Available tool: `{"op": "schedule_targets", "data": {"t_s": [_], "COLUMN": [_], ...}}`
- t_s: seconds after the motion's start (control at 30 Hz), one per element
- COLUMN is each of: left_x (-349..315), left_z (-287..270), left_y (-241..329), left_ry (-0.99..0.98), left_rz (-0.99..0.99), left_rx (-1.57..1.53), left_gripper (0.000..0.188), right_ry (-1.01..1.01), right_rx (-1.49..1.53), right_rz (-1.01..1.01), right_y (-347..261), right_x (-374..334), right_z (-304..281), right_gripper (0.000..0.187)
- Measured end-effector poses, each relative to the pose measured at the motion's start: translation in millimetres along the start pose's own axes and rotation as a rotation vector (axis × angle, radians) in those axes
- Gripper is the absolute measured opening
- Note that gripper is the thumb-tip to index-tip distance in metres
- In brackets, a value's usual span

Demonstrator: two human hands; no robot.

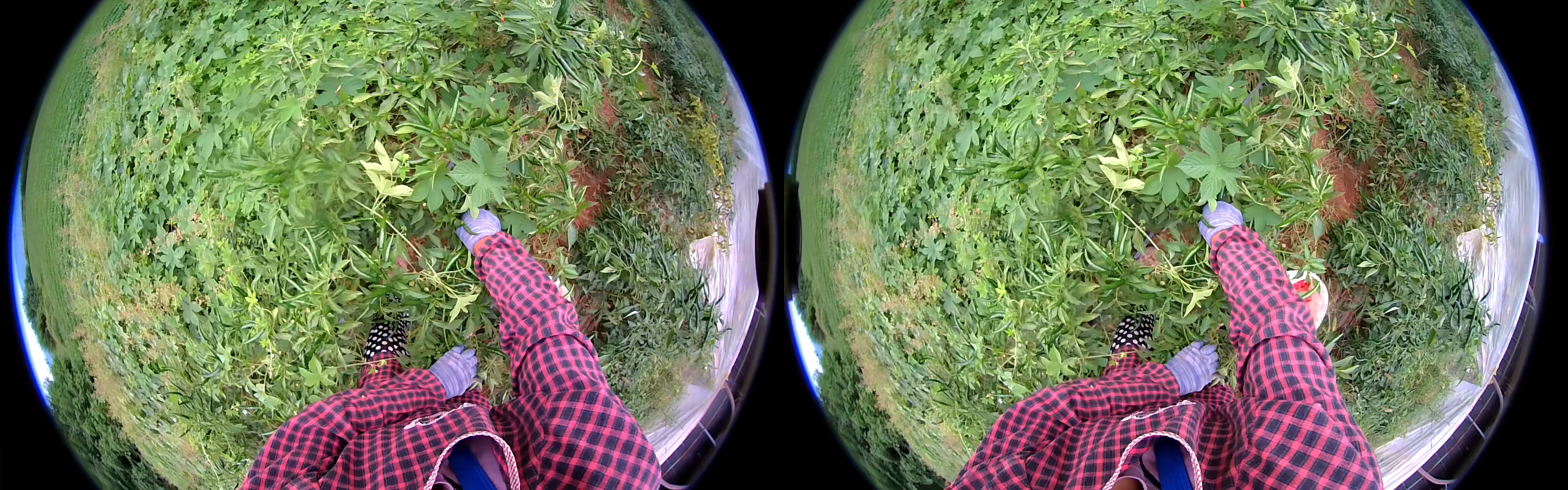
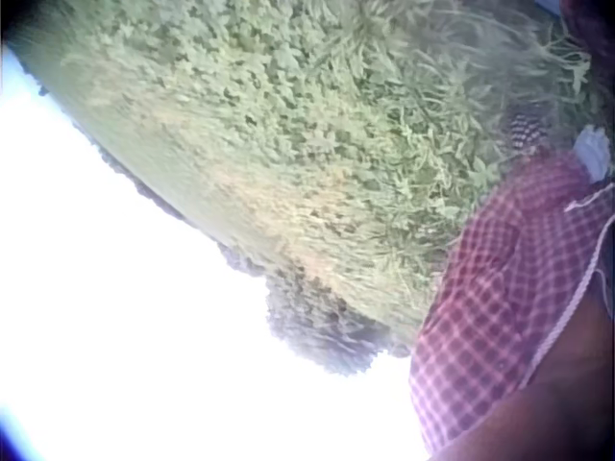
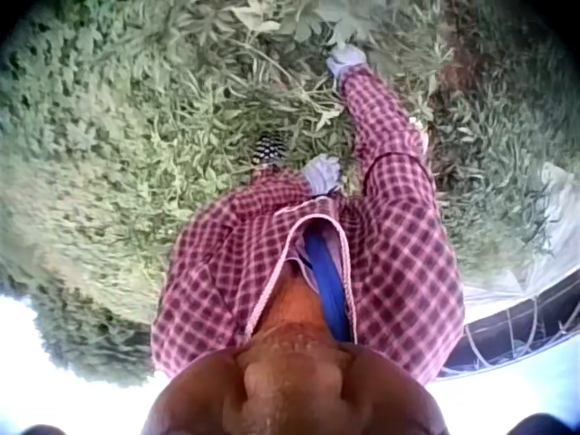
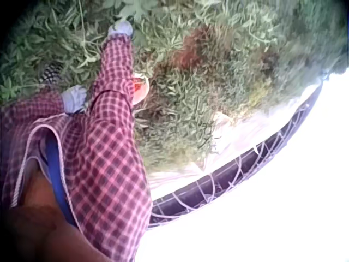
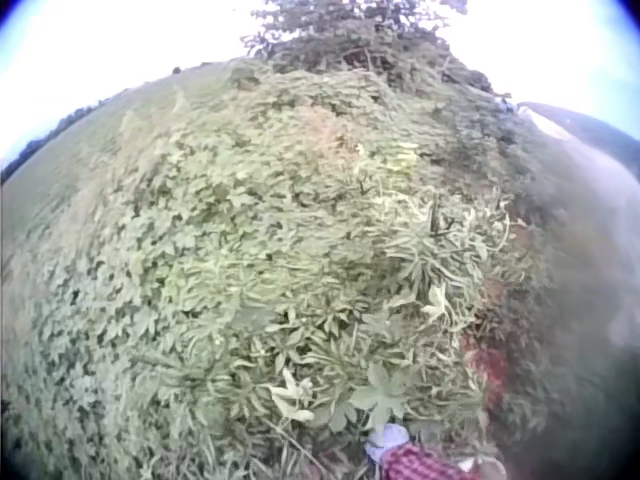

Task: The person harvests red chili peppers from plants in a garden, picking them by hand and placing them into a white bucket. The person moves between different plants, gathering peppers and occasionally adjusting the bucket's position.

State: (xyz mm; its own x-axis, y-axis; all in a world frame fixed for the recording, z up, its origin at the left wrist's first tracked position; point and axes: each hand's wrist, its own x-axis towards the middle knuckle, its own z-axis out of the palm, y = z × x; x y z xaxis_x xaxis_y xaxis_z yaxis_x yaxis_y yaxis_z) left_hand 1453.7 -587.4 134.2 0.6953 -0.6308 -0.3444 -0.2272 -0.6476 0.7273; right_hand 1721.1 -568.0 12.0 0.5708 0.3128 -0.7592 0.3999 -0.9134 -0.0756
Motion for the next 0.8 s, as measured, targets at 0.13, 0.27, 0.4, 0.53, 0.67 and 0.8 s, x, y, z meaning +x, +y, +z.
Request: {"op": "schedule_targets", "data": {"t_s": [0.13,0.27,0.4,0.53,0.67,0.8], "left_x": [4,-5,-6,-5,-3,-7], "left_z": [-25,10,-1,-4,-3,-12], "left_y": [-1,-8,-12,-14,-14,-17], "left_ry": [-0.212,0.152,0.096,0.053,0.116,0.149], "left_rz": [-0.007,0.02,0.045,0.036,0.055,0.056], "left_rx": [-0.079,0.029,-0.009,-0.044,-0.03,-0.048], "left_gripper": [0.037,0.029,0.026,0.025,0.025,0.025], "right_ry": [0.079,-0.063,0.047,-0.164,-0.488,-0.195], "right_rx": [0.015,0.061,0.132,0.246,0.791,0.172], "right_rz": [-0.045,-0.227,-0.523,-0.349,0.132,-0.423], "right_y": [-6,11,43,18,33,28], "right_x": [0,19,34,9,27,19], "right_z": [-6,-8,0,-38,-8,-4], "right_gripper": [0.031,0.028,0.026,0.025,0.027,0.034]}}
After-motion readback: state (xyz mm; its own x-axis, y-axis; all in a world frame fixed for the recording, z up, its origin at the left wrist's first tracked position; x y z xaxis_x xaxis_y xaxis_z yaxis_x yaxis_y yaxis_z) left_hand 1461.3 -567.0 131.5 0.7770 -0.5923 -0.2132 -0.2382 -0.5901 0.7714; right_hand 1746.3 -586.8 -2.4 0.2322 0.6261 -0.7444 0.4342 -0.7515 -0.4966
